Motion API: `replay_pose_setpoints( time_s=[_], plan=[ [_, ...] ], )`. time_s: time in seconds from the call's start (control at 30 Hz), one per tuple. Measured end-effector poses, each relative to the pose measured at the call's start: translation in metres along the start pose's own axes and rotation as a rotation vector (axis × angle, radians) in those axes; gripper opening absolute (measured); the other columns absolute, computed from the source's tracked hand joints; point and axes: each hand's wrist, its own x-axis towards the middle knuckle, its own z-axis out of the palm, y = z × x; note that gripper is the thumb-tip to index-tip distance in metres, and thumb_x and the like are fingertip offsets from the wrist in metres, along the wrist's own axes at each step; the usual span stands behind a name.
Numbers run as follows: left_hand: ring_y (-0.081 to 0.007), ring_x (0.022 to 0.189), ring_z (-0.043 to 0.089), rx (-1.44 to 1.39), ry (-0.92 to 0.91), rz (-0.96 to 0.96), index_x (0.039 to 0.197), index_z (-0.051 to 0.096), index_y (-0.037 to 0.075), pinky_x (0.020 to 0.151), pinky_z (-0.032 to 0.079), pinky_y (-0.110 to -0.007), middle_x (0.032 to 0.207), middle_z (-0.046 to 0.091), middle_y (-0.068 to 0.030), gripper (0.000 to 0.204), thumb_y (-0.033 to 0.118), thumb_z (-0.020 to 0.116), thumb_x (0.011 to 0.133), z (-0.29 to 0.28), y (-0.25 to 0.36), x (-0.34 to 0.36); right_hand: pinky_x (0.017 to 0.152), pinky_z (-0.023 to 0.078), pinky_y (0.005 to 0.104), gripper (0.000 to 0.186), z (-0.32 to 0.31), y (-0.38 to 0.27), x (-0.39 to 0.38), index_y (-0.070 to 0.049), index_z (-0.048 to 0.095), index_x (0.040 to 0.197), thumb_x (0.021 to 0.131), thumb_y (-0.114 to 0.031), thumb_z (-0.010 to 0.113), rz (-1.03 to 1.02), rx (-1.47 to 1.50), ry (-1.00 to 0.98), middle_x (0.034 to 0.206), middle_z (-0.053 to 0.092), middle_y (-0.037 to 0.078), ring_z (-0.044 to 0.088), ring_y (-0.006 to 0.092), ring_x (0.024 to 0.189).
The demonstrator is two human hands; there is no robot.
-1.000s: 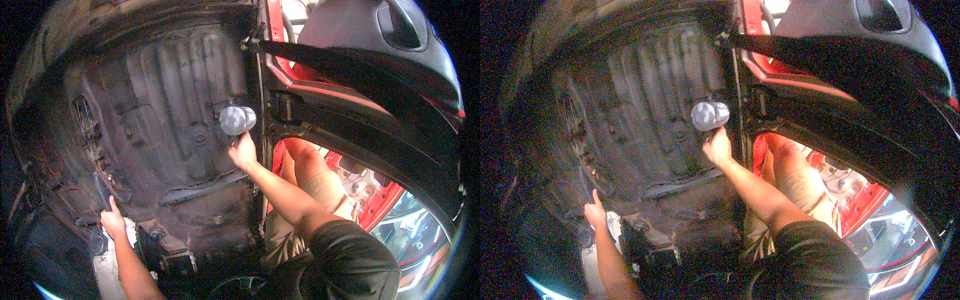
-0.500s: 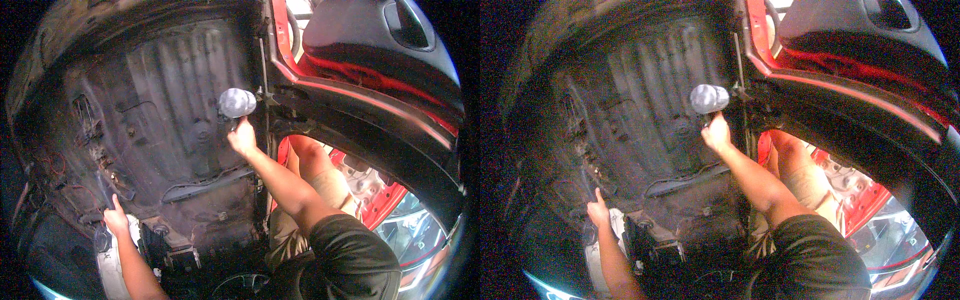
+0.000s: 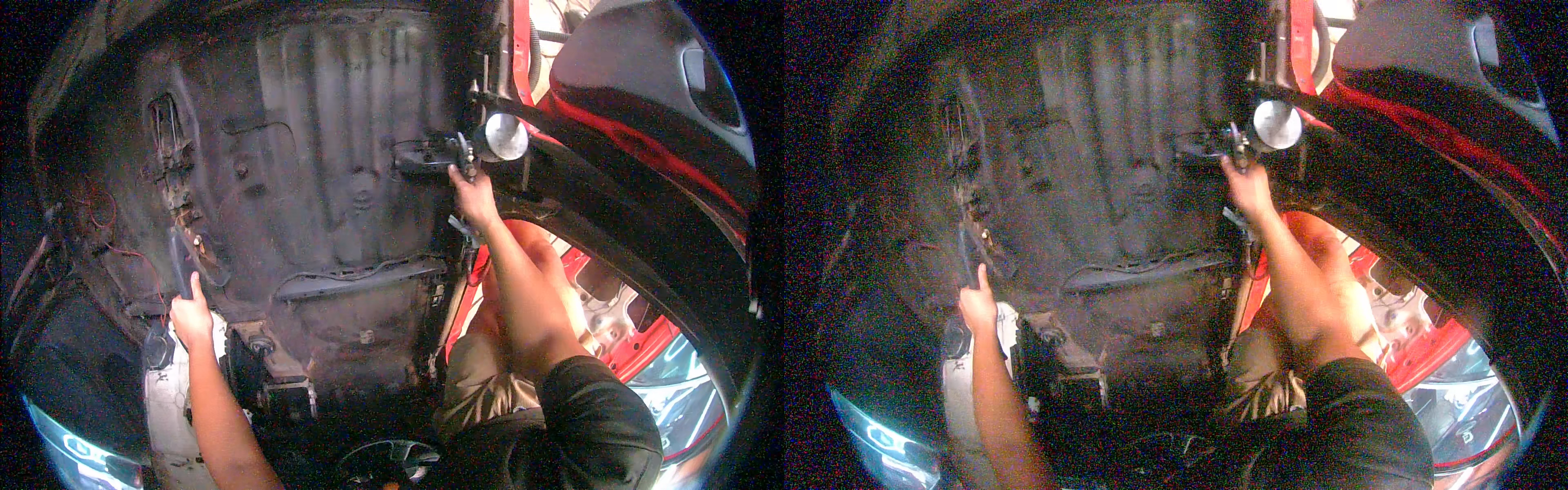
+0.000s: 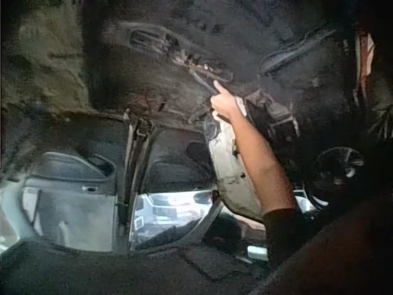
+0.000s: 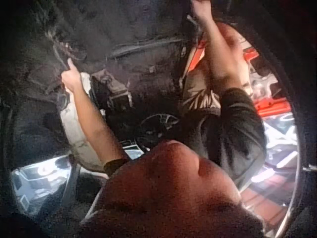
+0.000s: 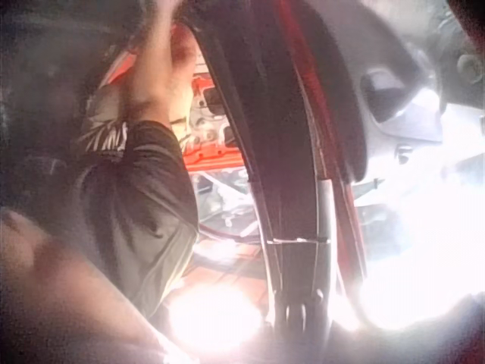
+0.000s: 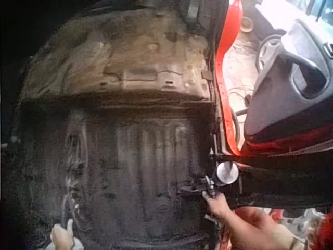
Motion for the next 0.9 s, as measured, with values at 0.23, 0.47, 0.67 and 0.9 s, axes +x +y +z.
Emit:
replay_pose_setpoints(
  time_s=[0.23,0.47,0.67,0.9],
  plan=[
    [-0.0467,0.095,0.069,-0.001,-0.017,-0.007,0.097,0.074,-0.008,0.087,0.052,-0.055,0.095,0.071,-0.0314,0.082,0.071,0.051,0.092,0.002,-0.003,0.003,0.054,0.038,0.0286,0.028,-0.013,-0.01,-0.014,-0.007,0.062,0.099,0.096,-0.035,0.07,0.074,0.29,-0.229,0.076,0.056,-0.003,0.047,0.0083,0.06],
    [-0.0469,0.096,0.068,-0.001,0.0,0.014,0.1,0.073,-0.008,0.088,0.052,-0.054,0.098,0.07,-0.032,0.083,0.072,0.052,0.092,0.003,-0.005,0.004,0.074,0.049,0.0348,0.044,-0.01,-0.022,-0.01,0.002,0.067,0.113,0.094,-0.037,0.069,0.087,0.049,-0.252,0.088,0.069,0.006,0.058,0.0169,0.078],
    [-0.047,0.097,0.068,-0.013,-0.001,0.008,0.1,0.072,-0.008,0.088,0.052,-0.054,0.099,0.07,-0.0318,0.084,0.072,0.051,0.091,0.003,-0.004,0.003,0.083,0.054,0.0432,0.043,-0.006,-0.019,-0.011,0.002,0.067,0.112,0.093,-0.036,0.069,-0.096,-0.08,0.107,0.097,0.073,0.024,0.072,0.0358,0.092],
    [-0.0467,0.097,0.068,-0.026,-0.055,-0.02,0.099,0.072,-0.009,0.087,0.052,-0.054,0.098,0.07,-0.0326,0.084,0.072,0.051,0.092,0.0,-0.002,0.003,0.094,0.05,0.0392,0.04,-0.005,-0.022,-0.02,0.001,0.067,0.119,0.095,-0.032,0.068,-0.132,0.072,-0.159,0.11,0.074,0.017,0.069,0.0289,0.104]
  ],
)
